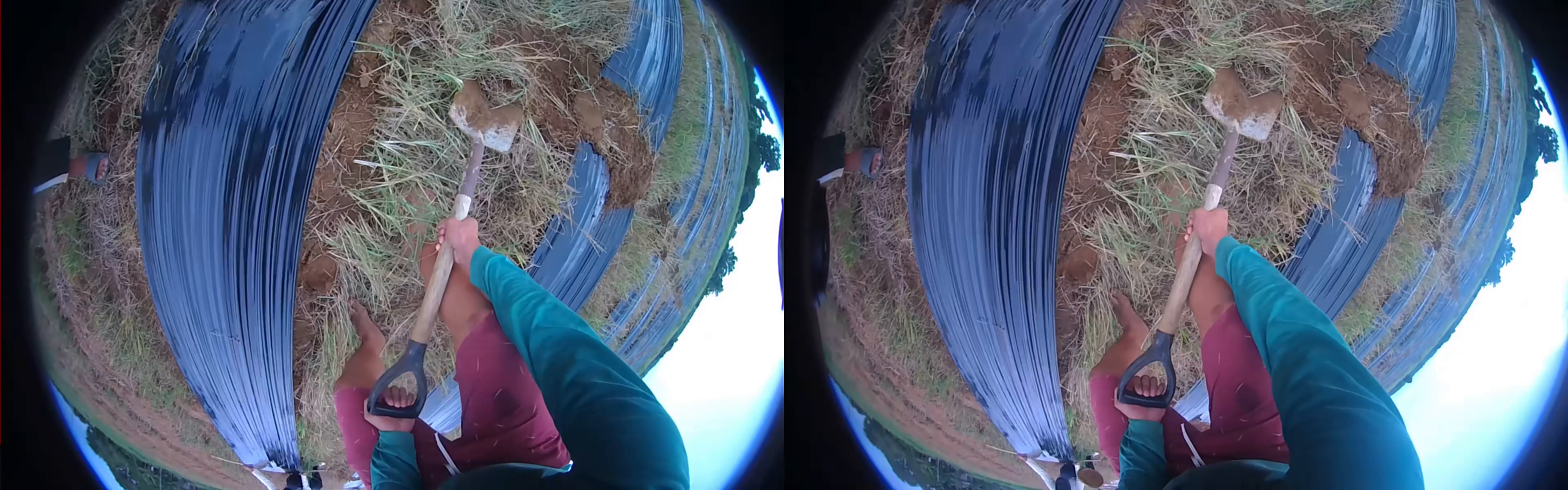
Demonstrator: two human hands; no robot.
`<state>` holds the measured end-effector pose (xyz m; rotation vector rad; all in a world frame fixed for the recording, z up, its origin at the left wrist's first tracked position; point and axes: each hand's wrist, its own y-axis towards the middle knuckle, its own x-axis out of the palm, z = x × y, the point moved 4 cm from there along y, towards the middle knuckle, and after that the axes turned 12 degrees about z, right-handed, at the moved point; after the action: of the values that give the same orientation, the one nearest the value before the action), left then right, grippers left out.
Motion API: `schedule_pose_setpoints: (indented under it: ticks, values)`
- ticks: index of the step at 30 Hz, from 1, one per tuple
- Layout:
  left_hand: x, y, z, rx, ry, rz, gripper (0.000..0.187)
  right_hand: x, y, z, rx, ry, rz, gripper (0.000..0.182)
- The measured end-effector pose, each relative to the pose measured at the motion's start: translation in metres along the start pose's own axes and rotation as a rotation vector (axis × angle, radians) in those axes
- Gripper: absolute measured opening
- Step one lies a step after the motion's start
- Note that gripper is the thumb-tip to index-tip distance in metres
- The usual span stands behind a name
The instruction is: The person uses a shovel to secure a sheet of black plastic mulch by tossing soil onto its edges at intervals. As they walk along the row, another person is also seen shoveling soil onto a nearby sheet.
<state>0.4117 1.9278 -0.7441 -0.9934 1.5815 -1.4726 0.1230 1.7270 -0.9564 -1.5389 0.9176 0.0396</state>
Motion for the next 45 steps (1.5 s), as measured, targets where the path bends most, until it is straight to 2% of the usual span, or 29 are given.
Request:
schedule_pose_setpoints:
  ticks: [3,4,7,8,12,15,16,19,25,28,31,32,33,35,37,38,41,42,45]
  values:
    - [0.015,-0.003,-0.019,-0.079,-0.065,-0.031,0.042,-0.009,-0.001,-0.021,0.025,-0.013,0.027,0.010]
    - [0.024,-0.001,-0.021,-0.087,-0.060,-0.057,0.042,-0.009,0.007,-0.023,-0.014,0.007,-0.009,0.007]
    - [0.024,0.016,-0.021,-0.087,-0.030,-0.075,0.042,-0.005,0.024,-0.026,0.043,0.023,0.031,0.005]
    - [0.031,0.017,-0.018,-0.033,-0.009,-0.091,0.039,-0.001,0.029,-0.025,0.058,0.012,0.019,0.013]
    - [0.007,0.050,-0.011,-0.120,-0.076,-0.058,0.035,0.004,0.033,-0.036,0.024,-0.113,0.203,0.027]
    - [0.013,0.070,-0.024,-0.173,-0.065,-0.019,0.034,-0.001,0.051,-0.047,-0.004,-0.223,0.197,0.025]
    - [0.014,0.077,-0.028,-0.200,-0.072,-0.070,0.033,0.003,0.066,-0.055,-0.021,-0.217,0.179,0.025]
    - [0.011,0.083,-0.036,-0.198,-0.039,0.036,0.033,-0.011,0.063,-0.042,-0.015,-0.246,0.195,0.026]
    - [0.068,0.130,-0.060,-0.296,-0.061,0.004,0.033,-0.019,0.082,-0.113,-0.278,-0.335,0.319,0.024]
    - [0.108,0.159,-0.063,-0.321,-0.027,0.017,0.037,-0.017,0.135,-0.133,-0.269,-0.210,0.265,0.021]
    - [0.141,0.169,-0.043,-0.314,0.005,-0.055,0.037,0.000,0.144,-0.166,-0.229,-0.079,0.219,0.019]
    - [0.148,0.164,-0.034,-0.280,0.001,-0.036,0.049,0.009,0.149,-0.167,-0.231,-0.052,0.231,0.019]
    - [0.148,0.156,-0.020,-0.104,0.050,0.024,0.053,0.009,0.150,-0.154,-0.207,-0.035,0.253,0.018]
    - [0.184,0.113,0.009,0.238,0.162,0.165,0.062,0.010,0.119,-0.161,-0.185,0.193,0.122,0.009]
    - [0.227,0.060,0.030,0.389,0.214,0.317,0.062,0.022,0.080,-0.188,-0.151,0.368,-0.004,0.005]
    - [0.241,0.039,0.041,0.465,0.245,0.383,0.062,0.024,0.072,-0.195,-0.137,0.404,0.011,0.006]
    - [0.254,-0.001,0.055,0.895,0.550,0.357,0.048,0.030,0.050,-0.194,-0.042,0.522,-0.178,0.007]
    - [0.235,0.002,0.060,1.036,0.658,0.376,0.041,0.032,0.041,-0.189,-0.044,0.533,-0.166,0.008]
    - [0.214,-0.001,0.067,1.168,0.655,0.246,0.033,0.039,0.018,-0.184,-0.078,0.576,-0.250,0.008]
